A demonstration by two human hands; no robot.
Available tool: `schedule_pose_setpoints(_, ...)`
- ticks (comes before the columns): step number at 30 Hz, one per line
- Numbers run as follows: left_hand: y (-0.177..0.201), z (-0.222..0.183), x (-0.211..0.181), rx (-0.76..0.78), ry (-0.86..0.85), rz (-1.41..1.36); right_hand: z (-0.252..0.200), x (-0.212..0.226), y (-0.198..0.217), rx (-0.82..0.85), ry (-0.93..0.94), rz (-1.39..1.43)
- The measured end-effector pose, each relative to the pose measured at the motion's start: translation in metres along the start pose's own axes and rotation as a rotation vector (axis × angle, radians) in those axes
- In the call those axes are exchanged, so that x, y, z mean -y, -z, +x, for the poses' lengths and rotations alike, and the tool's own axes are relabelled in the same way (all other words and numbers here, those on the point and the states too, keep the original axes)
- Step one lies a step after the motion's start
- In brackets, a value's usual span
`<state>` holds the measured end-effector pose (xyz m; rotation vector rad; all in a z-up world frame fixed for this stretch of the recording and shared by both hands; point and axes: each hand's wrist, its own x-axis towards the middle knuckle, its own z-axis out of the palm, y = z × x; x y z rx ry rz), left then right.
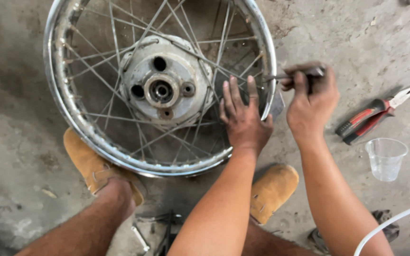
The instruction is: Using a small tool to pry or clean the rim and spoke area of a motorcycle wheel
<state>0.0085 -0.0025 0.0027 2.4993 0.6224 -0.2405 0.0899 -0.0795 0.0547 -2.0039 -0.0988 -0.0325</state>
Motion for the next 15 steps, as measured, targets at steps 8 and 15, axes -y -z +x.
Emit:
schedule_pose_setpoints(8, -0.009, 0.001, -0.001, -0.103, -0.036, -0.012, -0.067, 0.009, -0.012, -0.082, 0.127, -0.233)
schedule_pose_setpoints(15, -0.02, 0.002, 0.006, -0.073, -0.046, -0.035, -0.086, -0.008, -0.017, -0.1, 0.226, -0.219)
